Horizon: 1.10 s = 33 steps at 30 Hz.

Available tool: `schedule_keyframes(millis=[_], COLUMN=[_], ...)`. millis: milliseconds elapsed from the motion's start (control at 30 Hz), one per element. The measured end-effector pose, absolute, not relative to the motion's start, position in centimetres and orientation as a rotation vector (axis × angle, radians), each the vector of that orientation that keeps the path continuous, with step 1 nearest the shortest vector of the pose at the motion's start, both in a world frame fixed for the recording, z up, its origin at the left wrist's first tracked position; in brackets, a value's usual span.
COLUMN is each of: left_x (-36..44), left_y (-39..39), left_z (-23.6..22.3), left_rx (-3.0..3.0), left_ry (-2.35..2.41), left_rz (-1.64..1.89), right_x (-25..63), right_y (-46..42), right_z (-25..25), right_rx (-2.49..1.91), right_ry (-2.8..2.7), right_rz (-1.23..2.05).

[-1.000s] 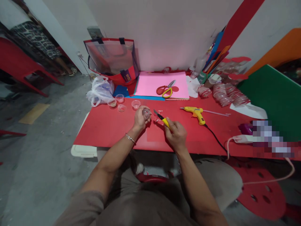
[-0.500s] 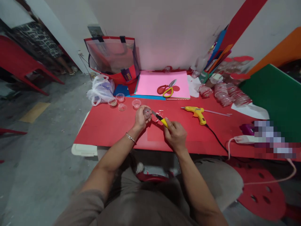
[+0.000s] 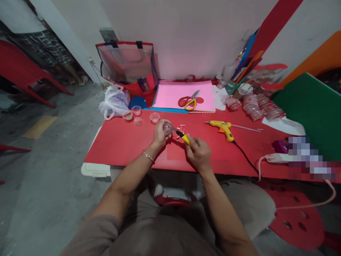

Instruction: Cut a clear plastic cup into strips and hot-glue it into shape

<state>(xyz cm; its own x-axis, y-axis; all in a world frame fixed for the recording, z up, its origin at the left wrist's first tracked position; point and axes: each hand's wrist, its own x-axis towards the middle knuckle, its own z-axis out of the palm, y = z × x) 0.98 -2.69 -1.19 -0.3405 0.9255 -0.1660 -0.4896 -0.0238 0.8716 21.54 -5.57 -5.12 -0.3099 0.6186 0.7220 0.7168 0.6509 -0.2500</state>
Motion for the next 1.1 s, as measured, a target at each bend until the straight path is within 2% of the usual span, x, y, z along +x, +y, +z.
schedule_keyframes(millis=[1100], left_x=[1.04], left_y=[-2.64], left_z=[-1.3], left_rx=[0.585], left_ry=[1.084], left_rz=[1.63], right_x=[21.46], right_y=[-5.49], right_z=[-5.56], right_rx=[-1.051], right_ry=[-2.056], right_rz=[-0.141])
